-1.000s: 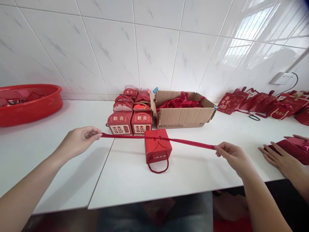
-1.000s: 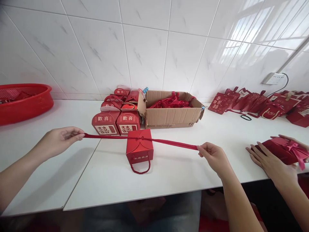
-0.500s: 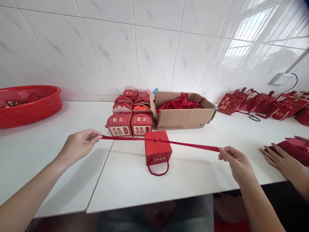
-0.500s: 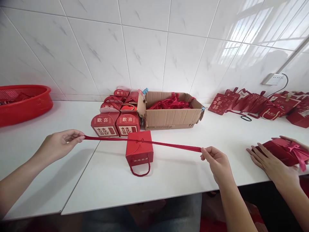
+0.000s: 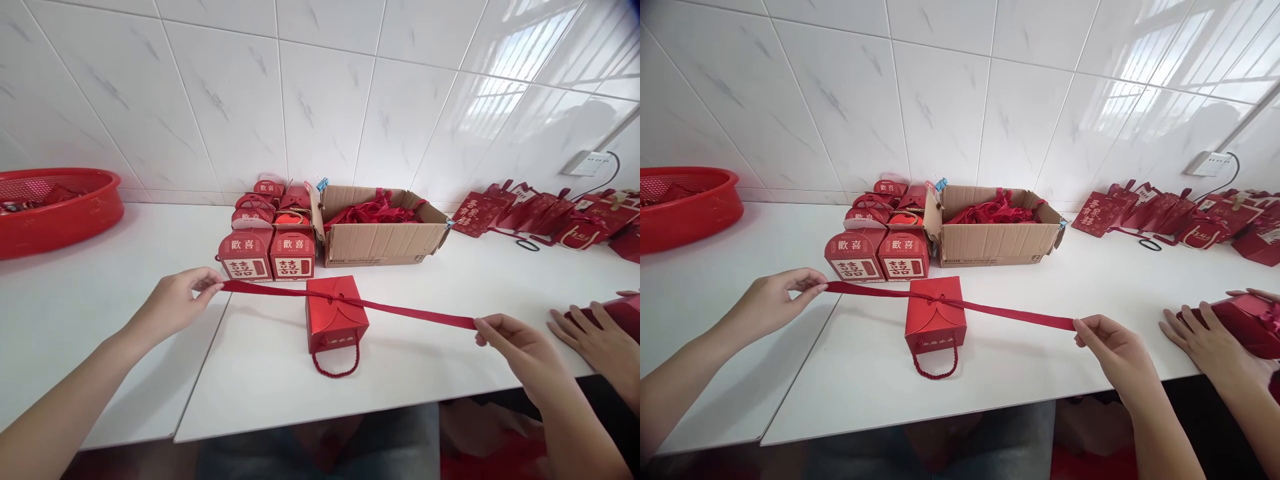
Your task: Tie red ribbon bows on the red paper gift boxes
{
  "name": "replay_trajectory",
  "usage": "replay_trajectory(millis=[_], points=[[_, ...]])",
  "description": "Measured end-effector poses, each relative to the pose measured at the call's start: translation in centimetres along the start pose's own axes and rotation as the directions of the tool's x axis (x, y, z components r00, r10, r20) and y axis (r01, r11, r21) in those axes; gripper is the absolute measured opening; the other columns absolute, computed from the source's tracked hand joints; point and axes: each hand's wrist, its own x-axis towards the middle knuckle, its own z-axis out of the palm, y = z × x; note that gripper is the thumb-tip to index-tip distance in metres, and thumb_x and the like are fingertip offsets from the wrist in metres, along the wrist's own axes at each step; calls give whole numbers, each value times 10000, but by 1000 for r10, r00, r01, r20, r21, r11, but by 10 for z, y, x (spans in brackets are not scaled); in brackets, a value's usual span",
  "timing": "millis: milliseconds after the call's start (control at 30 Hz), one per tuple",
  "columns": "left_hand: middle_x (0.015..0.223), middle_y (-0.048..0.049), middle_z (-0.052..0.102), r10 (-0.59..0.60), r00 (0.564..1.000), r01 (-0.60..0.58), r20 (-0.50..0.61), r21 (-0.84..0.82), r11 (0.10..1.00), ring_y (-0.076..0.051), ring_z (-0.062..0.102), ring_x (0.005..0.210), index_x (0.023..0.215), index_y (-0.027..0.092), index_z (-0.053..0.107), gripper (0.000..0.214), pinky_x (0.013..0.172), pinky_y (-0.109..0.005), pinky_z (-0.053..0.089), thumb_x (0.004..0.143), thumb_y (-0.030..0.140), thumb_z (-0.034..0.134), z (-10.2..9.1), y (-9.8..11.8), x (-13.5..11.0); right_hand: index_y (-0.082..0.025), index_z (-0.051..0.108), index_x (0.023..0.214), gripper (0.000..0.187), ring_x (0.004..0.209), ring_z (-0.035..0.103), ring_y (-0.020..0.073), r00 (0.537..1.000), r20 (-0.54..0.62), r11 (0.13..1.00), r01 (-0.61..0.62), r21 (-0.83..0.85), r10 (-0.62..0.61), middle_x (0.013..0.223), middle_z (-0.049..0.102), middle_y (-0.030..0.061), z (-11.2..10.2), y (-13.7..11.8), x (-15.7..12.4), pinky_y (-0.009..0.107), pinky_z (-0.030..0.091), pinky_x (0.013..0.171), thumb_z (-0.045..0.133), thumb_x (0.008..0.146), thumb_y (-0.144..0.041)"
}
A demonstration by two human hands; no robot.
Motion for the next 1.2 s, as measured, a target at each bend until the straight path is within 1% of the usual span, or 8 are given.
replay_trajectory(millis=[200, 333, 400, 533, 633, 900, 1033, 1200], points=[[1182, -50, 503, 309, 948, -310, -80, -8, 951, -185, 490, 1083, 1014, 210, 515, 193, 856, -259, 400, 865, 201, 392, 0, 36, -15, -250, 659, 991, 451, 966, 627, 268, 993, 16, 958, 114, -265, -114, 1101, 659, 73, 16, -22, 4, 373, 515, 716, 585, 735, -614], [1077, -8, 565, 479, 878, -477, -8, -117, 871, -169, 527, 1019, 974, 235, 557, 136, 893, -268, 417, 883, 297, 478, 5, 74, -13, -275, 637, 1079, 401, 1056, 585, 235, 933, 283, 944, 279, -177, -223, 1172, 632, 53, 39, -80, 11, 311, 511, 734, 517, 832, -567], [1027, 2, 586, 525, 848, -513, 81, -132, 848, -171, 549, 961, 925, 235, 579, 143, 839, -271, 440, 862, 351, 523, 9, 95, -8, -244, 679, 991, 378, 991, 595, 227, 802, 535, 923, 372, -101, -265, 1096, 659, 61, 55, -110, 23, 313, 488, 765, 502, 854, -548], [958, 3, 594, 535, 797, -544, 280, -52, 838, -167, 558, 824, 823, 221, 580, 105, 646, -268, 421, 816, 321, 551, 17, 132, 1, -185, 692, 816, 373, 703, 526, 142, 394, 892, 907, 419, 39, -221, 793, 635, 23, 84, -143, 56, 269, 398, 632, 599, 799, -546], [892, 11, 596, 545, 766, -561, 342, -59, 826, -152, 546, 739, 793, 219, 560, 92, 575, -260, 382, 789, 310, 562, 23, 144, 6, -153, 627, 692, 400, 574, 365, 76, 269, 932, 933, 325, 152, -245, 619, 485, -32, 98, -143, 69, 241, 289, 553, 627, 783, -542], [811, 27, 601, 492, 744, -517, 452, -77, 853, -135, 525, 696, 750, 206, 514, 144, 532, -243, 347, 743, 295, 627, 29, 145, 15, -137, 667, 759, 196, 584, 523, 76, 278, 899, 912, -141, 385, -337, 647, 623, -11, 107, -119, 66, 217, 391, 579, 785, 695, -281], [778, 32, 590, 482, 732, -502, 481, -97, 860, -122, 513, 647, 731, 199, 500, 164, 499, -239, 331, 756, 305, 622, 28, 146, 15, -154, 706, 864, 158, 649, 606, 100, 408, 787, 758, -278, 590, -463, 714, 677, 17, 114, -117, 62, 243, 473, 659, 749, 744, -248], [763, 16, 585, 494, 733, -515, 468, -94, 852, -132, 524, 644, 715, 194, 511, 182, 506, -242, 341, 755, 326, 630, 30, 144, 15, -222, 707, 1015, 266, 661, 613, 82, 528, 711, 641, -353, 681, -465, 784, 688, -5, 120, -120, 53, 239, 506, 695, 738, 753, -194]])
